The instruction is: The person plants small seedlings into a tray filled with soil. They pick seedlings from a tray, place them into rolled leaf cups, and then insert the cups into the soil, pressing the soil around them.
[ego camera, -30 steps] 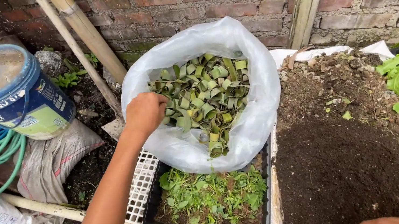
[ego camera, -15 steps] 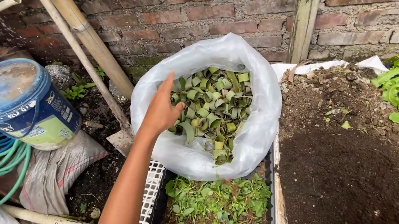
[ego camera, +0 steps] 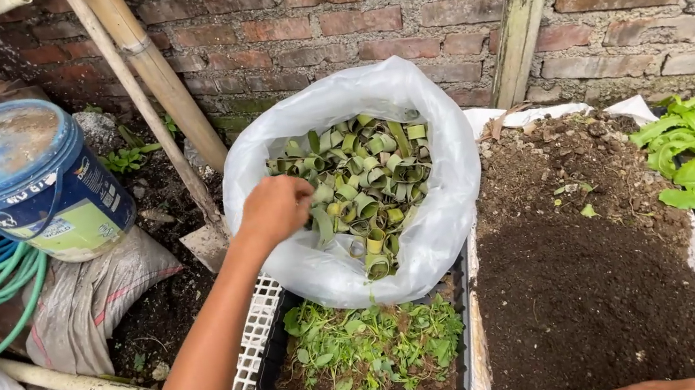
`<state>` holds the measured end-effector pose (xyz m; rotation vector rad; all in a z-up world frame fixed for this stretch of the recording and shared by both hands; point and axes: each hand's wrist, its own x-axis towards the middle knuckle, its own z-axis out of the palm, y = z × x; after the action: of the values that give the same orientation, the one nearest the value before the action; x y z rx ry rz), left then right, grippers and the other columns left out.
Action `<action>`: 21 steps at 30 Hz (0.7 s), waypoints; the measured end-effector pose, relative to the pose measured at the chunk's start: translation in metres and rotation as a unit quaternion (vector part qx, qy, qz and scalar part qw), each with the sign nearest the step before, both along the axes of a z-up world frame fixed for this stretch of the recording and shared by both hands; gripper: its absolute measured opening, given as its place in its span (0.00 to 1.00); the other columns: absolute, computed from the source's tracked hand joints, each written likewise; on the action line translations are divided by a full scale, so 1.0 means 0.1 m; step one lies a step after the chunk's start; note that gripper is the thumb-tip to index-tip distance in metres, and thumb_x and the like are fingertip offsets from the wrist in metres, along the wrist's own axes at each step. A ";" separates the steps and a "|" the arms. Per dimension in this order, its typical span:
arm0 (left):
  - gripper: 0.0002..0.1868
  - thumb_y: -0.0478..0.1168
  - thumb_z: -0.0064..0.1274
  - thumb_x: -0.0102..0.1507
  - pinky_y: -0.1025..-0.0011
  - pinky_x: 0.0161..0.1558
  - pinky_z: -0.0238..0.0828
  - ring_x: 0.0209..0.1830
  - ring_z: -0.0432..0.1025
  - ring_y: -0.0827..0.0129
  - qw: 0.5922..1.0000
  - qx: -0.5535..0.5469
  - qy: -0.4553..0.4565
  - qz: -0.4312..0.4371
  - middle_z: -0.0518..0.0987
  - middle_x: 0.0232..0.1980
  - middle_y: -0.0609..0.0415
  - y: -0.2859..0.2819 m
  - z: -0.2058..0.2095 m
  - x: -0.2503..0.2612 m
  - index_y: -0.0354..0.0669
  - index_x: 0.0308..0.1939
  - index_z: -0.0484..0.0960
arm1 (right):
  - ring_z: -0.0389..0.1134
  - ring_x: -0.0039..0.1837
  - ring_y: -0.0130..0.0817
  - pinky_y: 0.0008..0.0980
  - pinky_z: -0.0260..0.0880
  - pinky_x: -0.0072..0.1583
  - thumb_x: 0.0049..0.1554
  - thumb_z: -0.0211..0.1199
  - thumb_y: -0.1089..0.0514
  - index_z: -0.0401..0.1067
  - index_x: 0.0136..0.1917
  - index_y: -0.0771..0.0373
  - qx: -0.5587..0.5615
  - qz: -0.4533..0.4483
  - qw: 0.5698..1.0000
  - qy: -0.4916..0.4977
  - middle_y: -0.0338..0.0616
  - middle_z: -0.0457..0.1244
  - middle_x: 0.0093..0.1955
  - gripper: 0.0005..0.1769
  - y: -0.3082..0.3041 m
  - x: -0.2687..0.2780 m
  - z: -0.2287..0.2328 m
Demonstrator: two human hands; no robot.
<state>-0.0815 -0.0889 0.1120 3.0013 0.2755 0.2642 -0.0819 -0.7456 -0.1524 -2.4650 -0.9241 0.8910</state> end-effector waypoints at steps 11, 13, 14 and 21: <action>0.15 0.46 0.52 0.70 0.74 0.33 0.73 0.26 0.72 0.73 0.568 -0.721 0.168 -0.360 0.80 0.31 0.53 -2.20 -0.53 -1.18 0.36 0.41 0.81 | 0.70 0.64 0.46 0.41 0.73 0.59 0.56 0.71 0.50 0.67 0.69 0.60 0.322 -0.002 0.881 -0.347 0.53 0.63 0.66 0.31 2.01 -1.14 2.54; 0.14 0.45 0.51 0.71 0.72 0.33 0.72 0.25 0.70 0.72 0.525 -0.752 0.199 -0.346 0.77 0.29 0.54 -2.24 -0.65 -1.25 0.36 0.42 0.80 | 0.73 0.56 0.42 0.37 0.74 0.55 0.57 0.70 0.54 0.70 0.66 0.62 0.353 0.004 0.877 -0.325 0.50 0.68 0.60 0.26 2.01 -1.16 2.51; 0.13 0.43 0.50 0.72 0.71 0.33 0.72 0.25 0.69 0.71 0.489 -0.775 0.224 -0.333 0.74 0.27 0.54 -2.23 -0.70 -1.29 0.35 0.44 0.79 | 0.76 0.49 0.39 0.34 0.76 0.50 0.57 0.69 0.57 0.73 0.63 0.65 0.392 0.013 0.866 -0.309 0.48 0.72 0.53 0.21 2.05 -1.14 2.49; 0.12 0.41 0.46 0.74 0.77 0.34 0.75 0.29 0.73 0.75 0.526 -0.743 0.204 -0.360 0.79 0.36 0.56 -2.19 -0.72 -1.09 0.38 0.55 0.78 | 0.75 0.54 0.40 0.32 0.78 0.57 0.53 0.73 0.54 0.73 0.60 0.69 0.357 -0.011 0.893 -0.275 0.53 0.70 0.55 0.26 1.96 -0.99 2.41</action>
<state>-0.1909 -0.3075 0.0401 1.1412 -0.5008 -0.5295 -0.1809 -0.5495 0.0882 -2.0488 -1.1320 -0.1954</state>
